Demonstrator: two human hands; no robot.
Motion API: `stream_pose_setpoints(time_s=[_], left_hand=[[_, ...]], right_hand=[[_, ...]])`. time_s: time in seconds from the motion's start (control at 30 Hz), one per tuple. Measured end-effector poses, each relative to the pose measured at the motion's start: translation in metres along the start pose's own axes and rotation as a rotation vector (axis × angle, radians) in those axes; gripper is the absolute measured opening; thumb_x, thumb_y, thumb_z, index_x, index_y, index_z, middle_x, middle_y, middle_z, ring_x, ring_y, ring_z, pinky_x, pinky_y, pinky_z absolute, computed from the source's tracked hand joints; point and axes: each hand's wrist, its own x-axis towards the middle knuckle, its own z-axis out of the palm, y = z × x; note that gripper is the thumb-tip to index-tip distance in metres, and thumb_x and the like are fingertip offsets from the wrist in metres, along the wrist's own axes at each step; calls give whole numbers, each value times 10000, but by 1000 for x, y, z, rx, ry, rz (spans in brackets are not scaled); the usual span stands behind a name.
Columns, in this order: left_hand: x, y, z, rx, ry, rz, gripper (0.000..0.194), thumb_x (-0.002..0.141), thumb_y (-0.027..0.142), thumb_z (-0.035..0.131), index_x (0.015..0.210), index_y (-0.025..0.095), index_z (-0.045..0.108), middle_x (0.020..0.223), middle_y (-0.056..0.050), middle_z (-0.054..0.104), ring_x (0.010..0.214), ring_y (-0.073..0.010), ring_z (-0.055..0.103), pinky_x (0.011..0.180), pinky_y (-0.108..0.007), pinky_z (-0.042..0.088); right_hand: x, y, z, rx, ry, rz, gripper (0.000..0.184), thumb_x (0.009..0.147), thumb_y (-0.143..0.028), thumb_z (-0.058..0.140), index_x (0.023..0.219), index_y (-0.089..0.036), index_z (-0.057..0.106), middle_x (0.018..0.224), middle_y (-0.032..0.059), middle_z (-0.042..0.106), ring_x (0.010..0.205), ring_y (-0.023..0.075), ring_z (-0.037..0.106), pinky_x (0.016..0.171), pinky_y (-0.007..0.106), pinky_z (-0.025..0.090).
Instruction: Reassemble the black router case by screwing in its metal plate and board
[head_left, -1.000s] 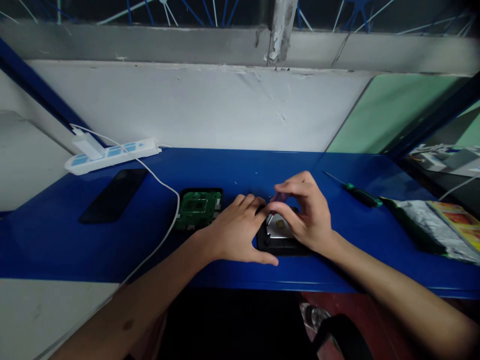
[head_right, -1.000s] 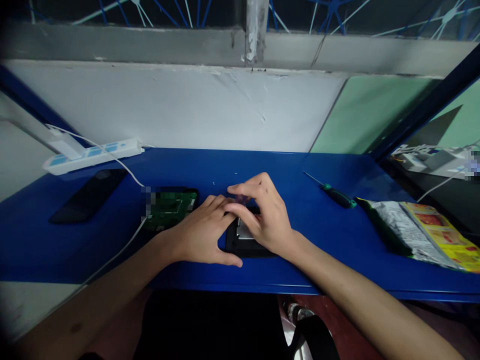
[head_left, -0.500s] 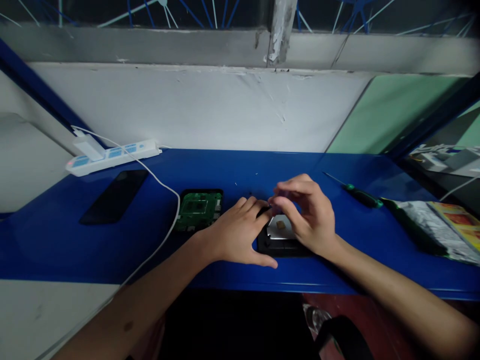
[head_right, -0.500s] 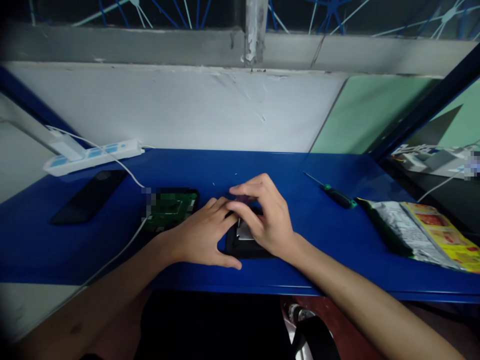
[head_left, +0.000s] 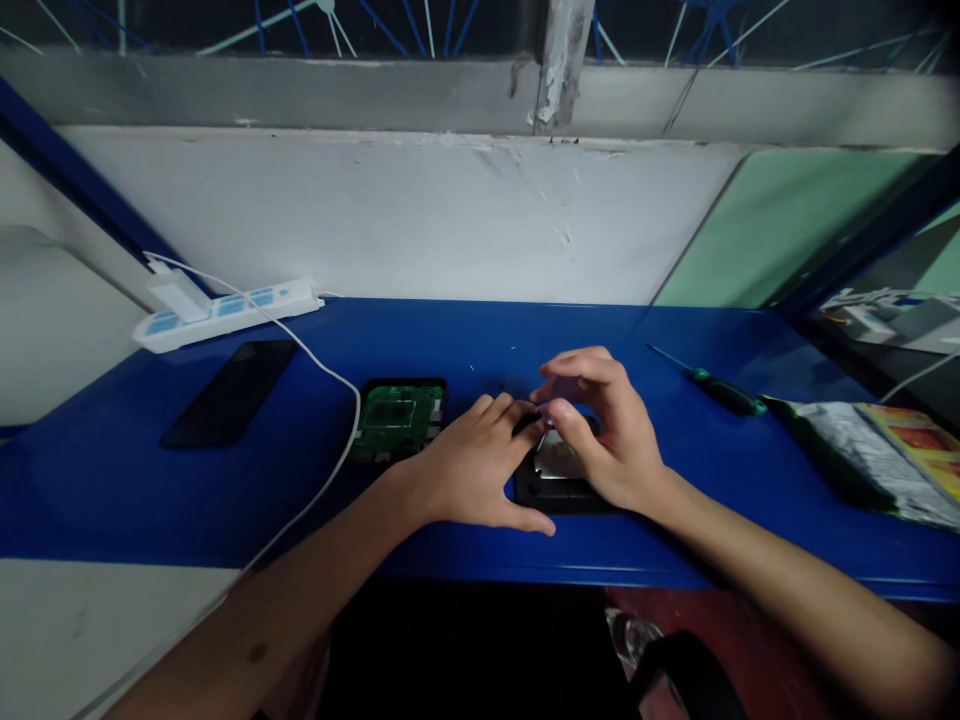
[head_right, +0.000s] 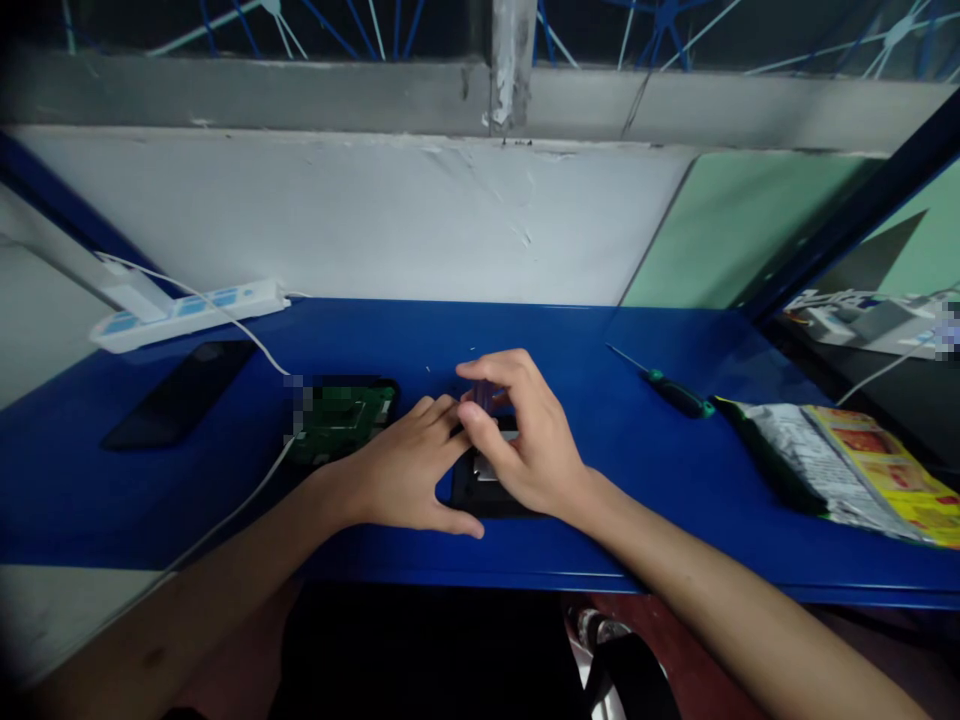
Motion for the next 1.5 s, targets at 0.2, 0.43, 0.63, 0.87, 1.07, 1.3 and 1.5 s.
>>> stream_pose_setpoints(time_s=[0.2, 0.43, 0.63, 0.87, 1.07, 1.3, 1.5], left_hand=[[0, 0, 0, 10, -4, -1, 887, 719, 828, 636, 1259, 128, 571, 1266, -196, 589, 1135, -387, 530, 990, -516, 405], [-1, 0, -3, -21, -11, -2, 888, 730, 810, 648, 1304, 139, 549, 1342, -189, 564, 1184, -387, 521, 1019, -515, 381], [-1, -1, -1, -19, 15, 4, 898, 727, 821, 640, 1303, 137, 555, 1320, -192, 565, 1168, -383, 523, 1008, -505, 389], [-1, 0, -3, -19, -16, -8, 892, 730, 805, 659, 1319, 146, 539, 1354, -186, 550, 1197, -376, 506, 1029, -501, 369], [-1, 0, -2, -4, 7, 7, 902, 737, 826, 627, 1315, 138, 547, 1314, -187, 566, 1161, -377, 521, 1007, -495, 383], [-1, 0, -3, -30, -3, -4, 898, 733, 816, 642, 1317, 140, 546, 1290, -179, 575, 1145, -365, 521, 1004, -494, 385], [-1, 0, -1, -49, -10, -18, 922, 734, 806, 650, 1373, 160, 500, 1363, -181, 547, 1223, -388, 490, 1022, -519, 373]], right_hand=[[1, 0, -2, -5, 2, -30, 323, 947, -220, 602, 1258, -293, 556, 1150, 73, 573, 1047, 234, 631, 796, 430, 590], [7, -2, -4, -45, 93, -198, 263, 876, -154, 714, 1092, -292, 657, 954, 24, 661, 868, 191, 639, 726, 387, 575], [2, -12, -4, -44, 46, -38, 318, 992, -157, 516, 1280, -272, 585, 1113, 50, 719, 951, 176, 705, 795, 372, 607], [2, 1, -4, -25, 69, -122, 262, 917, -304, 673, 1174, -277, 627, 1020, 59, 644, 899, 213, 650, 727, 406, 593], [2, -7, -3, -38, 114, -91, 273, 957, -155, 579, 1200, -269, 632, 1052, 52, 705, 906, 185, 679, 754, 380, 600], [0, -2, -3, 12, 62, -91, 243, 965, -212, 560, 1197, -268, 608, 1143, 78, 653, 1032, 231, 665, 800, 440, 607], [1, 0, -4, -80, 66, -128, 240, 923, -259, 654, 1158, -296, 621, 1014, 51, 588, 917, 210, 618, 728, 412, 586]])
